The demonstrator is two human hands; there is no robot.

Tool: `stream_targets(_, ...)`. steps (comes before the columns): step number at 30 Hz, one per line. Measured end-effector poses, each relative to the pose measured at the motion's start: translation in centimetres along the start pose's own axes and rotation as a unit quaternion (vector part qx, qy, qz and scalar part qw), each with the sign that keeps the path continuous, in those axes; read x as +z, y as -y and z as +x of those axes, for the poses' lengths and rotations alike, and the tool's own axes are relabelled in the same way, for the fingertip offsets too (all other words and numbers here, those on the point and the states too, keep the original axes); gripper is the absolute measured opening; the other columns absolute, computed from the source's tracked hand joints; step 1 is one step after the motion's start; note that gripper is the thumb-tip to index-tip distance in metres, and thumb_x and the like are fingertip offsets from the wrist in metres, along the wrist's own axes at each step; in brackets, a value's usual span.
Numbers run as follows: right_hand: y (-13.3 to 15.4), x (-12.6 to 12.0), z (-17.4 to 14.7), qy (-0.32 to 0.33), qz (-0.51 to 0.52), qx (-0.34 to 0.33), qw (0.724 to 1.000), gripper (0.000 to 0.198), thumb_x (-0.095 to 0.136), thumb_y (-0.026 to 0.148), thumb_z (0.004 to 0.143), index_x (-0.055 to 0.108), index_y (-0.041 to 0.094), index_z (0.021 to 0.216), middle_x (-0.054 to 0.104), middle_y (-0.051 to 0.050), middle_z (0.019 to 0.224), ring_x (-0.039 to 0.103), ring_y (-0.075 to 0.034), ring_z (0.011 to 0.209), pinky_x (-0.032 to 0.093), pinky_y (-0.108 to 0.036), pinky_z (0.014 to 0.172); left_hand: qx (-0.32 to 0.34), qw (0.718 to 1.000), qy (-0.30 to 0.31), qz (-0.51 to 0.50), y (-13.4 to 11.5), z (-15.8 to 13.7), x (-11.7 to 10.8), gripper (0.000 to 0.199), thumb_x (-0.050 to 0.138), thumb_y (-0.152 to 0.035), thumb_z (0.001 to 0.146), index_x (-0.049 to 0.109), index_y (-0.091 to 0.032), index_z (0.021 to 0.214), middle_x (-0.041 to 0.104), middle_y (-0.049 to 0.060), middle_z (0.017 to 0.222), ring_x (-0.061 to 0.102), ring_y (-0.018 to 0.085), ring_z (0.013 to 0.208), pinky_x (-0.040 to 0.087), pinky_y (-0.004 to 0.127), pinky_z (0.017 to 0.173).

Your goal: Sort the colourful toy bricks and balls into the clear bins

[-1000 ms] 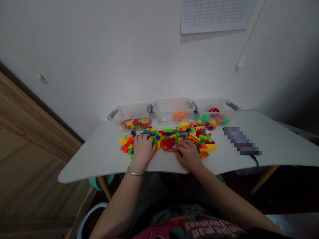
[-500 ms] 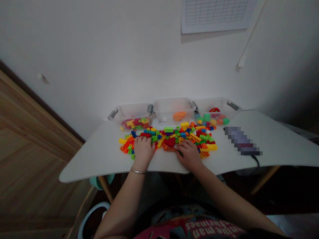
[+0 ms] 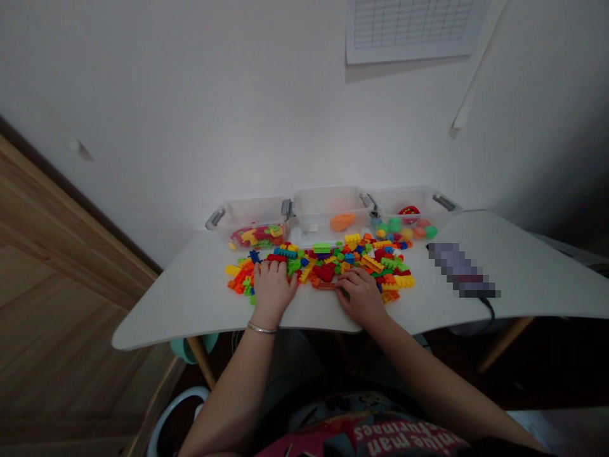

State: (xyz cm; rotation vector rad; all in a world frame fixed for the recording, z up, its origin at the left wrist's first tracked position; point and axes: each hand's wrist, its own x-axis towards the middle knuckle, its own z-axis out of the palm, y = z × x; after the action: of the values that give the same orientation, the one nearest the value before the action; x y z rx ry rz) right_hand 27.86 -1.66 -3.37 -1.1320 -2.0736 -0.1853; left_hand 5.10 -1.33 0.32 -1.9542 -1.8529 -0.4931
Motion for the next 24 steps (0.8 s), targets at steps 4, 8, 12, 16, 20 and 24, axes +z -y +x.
stream_targets(4, 0.0, 0.0, 0.0, -0.003, 0.003, -0.004, 1.000, 0.010, 0.063, 0.017, 0.084, 0.072, 0.021, 0.083, 0.072, -0.005, 0.094, 0.057, -0.024, 0.100, 0.047, -0.039, 0.094, 0.023, 1.000, 0.010, -0.014, 0.2, 0.3, 0.8, 0.029, 0.053, -0.036, 0.087, 0.069, -0.017, 0.102, 0.070, 0.013, 0.105, 0.055, 0.033, 0.110, 0.034, 0.053, 0.108)
stream_targets(8, 0.0, 0.1, 0.0, -0.004, -0.001, -0.005, 1.000, 0.010, 0.063, 0.017, 0.084, 0.072, 0.021, 0.083, 0.072, -0.005, 0.094, 0.057, -0.024, 0.099, 0.047, -0.039, 0.095, 0.025, 0.999, 0.011, -0.042, 0.5, 0.5, 1.3, 0.031, 0.054, -0.032, 0.087, 0.069, -0.017, 0.109, 0.072, 0.012, 0.106, 0.055, 0.033, 0.112, 0.027, 0.056, 0.112)
stream_targets(12, 0.0, 0.1, 0.1, -0.005, -0.002, -0.008, 1.000, 0.009, 0.063, 0.018, 0.083, 0.072, 0.021, 0.084, 0.072, -0.005, 0.093, 0.057, -0.024, 0.099, 0.047, -0.039, 0.095, 0.025, 0.997, -0.001, -0.075, 0.6, 0.6, 1.1, 0.039, 0.058, -0.030, 0.084, 0.066, -0.015, 0.119, 0.071, 0.013, 0.107, 0.055, 0.032, 0.112, 0.027, 0.055, 0.112)
stream_targets(16, 0.0, -0.1, 0.1, -0.005, 0.001, -0.012, 1.000, 0.009, 0.063, 0.017, 0.083, 0.072, 0.020, 0.083, 0.072, -0.004, 0.092, 0.057, -0.024, 0.098, 0.047, -0.038, 0.094, 0.035, 0.984, -0.016, -0.172, 0.5, 0.8, 0.7, 0.038, 0.057, -0.026, 0.084, 0.066, -0.014, 0.119, 0.071, 0.014, 0.107, 0.056, 0.031, 0.107, 0.038, 0.048, 0.103)
stream_targets(20, 0.1, -0.1, 0.1, -0.005, -0.001, -0.008, 1.000, 0.009, 0.063, 0.018, 0.083, 0.072, 0.021, 0.083, 0.072, -0.004, 0.092, 0.057, -0.024, 0.098, 0.046, -0.039, 0.095, -0.052, 0.904, -0.027, -0.423, -0.6, 1.7, 0.0, 0.030, 0.060, -0.019, 0.081, 0.070, -0.019, 0.109, 0.070, 0.008, 0.106, 0.059, 0.024, 0.103, 0.042, 0.040, 0.100)
stream_targets(24, 0.1, -0.1, 0.1, 0.001, -0.002, -0.006, 1.000, 0.009, 0.063, 0.017, 0.083, 0.071, 0.020, 0.084, 0.072, -0.005, 0.094, 0.057, -0.024, 0.099, 0.046, -0.040, 0.096, -0.309, 0.597, 0.025, -0.740, -2.7, 3.1, -0.6, 0.018, 0.057, -0.016, 0.086, 0.070, -0.019, 0.098, 0.069, 0.002, 0.088, 0.062, 0.011, 0.077, 0.051, 0.025, 0.083)
